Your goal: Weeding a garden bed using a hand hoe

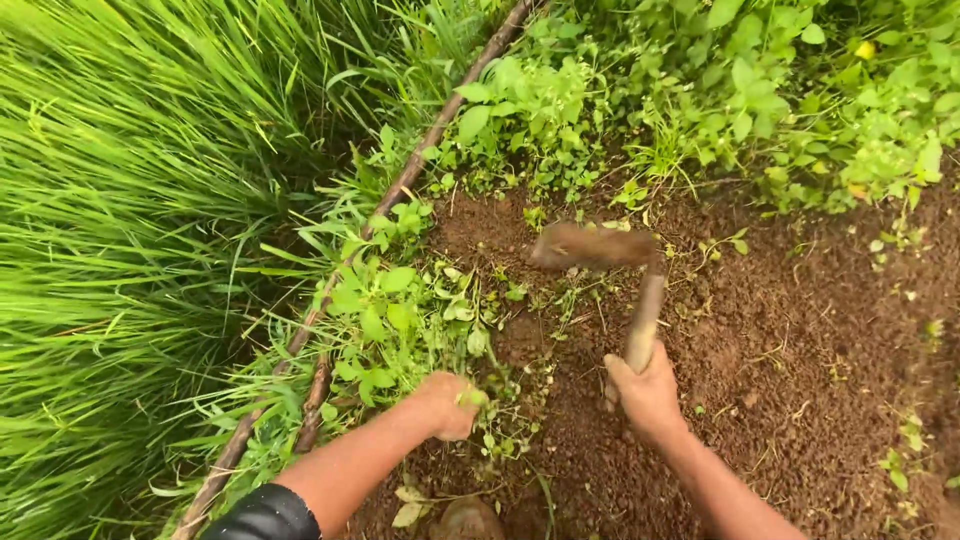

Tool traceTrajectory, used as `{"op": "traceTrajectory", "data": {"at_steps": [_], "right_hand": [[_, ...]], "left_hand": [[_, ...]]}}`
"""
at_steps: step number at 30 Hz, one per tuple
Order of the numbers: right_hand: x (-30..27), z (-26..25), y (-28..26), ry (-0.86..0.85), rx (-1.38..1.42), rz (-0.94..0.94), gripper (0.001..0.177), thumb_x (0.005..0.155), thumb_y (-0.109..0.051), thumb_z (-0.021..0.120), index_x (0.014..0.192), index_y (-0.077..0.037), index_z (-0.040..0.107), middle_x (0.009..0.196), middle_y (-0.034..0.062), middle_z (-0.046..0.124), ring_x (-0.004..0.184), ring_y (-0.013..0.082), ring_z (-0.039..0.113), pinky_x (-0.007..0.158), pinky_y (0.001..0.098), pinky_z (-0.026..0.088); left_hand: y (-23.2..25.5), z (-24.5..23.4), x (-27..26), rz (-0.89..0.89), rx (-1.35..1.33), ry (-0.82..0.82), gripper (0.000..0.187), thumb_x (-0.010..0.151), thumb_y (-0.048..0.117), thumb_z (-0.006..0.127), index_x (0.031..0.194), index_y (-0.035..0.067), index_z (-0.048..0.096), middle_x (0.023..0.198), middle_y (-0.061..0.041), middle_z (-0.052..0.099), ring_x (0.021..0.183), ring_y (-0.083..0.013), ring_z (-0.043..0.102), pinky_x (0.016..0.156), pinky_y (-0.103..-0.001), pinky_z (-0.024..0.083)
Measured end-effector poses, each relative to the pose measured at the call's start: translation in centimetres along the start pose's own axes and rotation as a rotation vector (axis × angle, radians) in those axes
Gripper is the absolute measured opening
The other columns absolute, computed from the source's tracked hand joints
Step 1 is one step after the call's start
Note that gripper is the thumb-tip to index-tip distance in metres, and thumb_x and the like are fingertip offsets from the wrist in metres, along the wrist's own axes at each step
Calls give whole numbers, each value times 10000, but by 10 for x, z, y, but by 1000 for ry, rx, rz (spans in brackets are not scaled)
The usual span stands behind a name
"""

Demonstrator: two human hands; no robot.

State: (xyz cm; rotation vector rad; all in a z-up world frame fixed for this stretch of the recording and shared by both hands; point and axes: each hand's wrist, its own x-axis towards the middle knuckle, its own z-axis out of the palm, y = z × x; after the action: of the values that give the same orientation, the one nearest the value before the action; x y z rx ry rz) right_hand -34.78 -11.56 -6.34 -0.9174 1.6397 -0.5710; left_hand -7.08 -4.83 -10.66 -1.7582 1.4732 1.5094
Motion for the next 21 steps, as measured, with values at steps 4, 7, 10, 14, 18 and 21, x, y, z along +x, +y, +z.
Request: {"op": "traceTrajectory", "data": {"at_steps": [4,7,10,14,18,21], "right_hand": [[20,-9,6,-131,-125,104,408,891,-71,738,1193,62,498,577,217,628,377,294,606,347,419,550],[12,-6,1,-127,-15,164,391,896,-45,716,1191,61,482,648,222,624,447,277,630,395,418,588],[7,0,-15,-145,18,227,518,856,-24,739,1262,114,447,768,282,643,577,327,675,537,512,635],[-35,35,-128,-64,-67,35,383,988,-61,608,1282,101,424,739,210,561,502,223,558,432,351,563],[25,80,-102,-91,12,16,413,990,-162,645,1278,15,407,774,133,571,577,195,599,466,343,596],[67,122,-74,-204,-86,21,395,990,-92,629,1311,27,434,822,158,612,572,219,640,472,348,628]], "left_hand": [[-14,-17,37,252,567,217,317,889,313,541,955,114,779,884,-148,762,886,-357,758,795,-490,618],[19,-45,21,92,298,460,467,1008,455,391,1116,71,635,979,-214,746,981,-387,749,827,-531,582],[54,-78,-21,228,540,496,655,984,231,592,1589,175,349,1505,-119,436,1333,-384,519,1015,-464,471],[42,-76,10,219,710,293,953,780,140,786,1622,221,347,1719,-186,151,1540,-482,103,1161,-676,277],[-5,-47,66,216,453,298,784,768,-31,655,1512,149,484,1469,-163,501,1280,-453,570,929,-584,600],[-37,-33,91,255,472,266,570,831,-11,570,1399,30,558,1128,-140,589,1120,-387,647,980,-535,596]]}}
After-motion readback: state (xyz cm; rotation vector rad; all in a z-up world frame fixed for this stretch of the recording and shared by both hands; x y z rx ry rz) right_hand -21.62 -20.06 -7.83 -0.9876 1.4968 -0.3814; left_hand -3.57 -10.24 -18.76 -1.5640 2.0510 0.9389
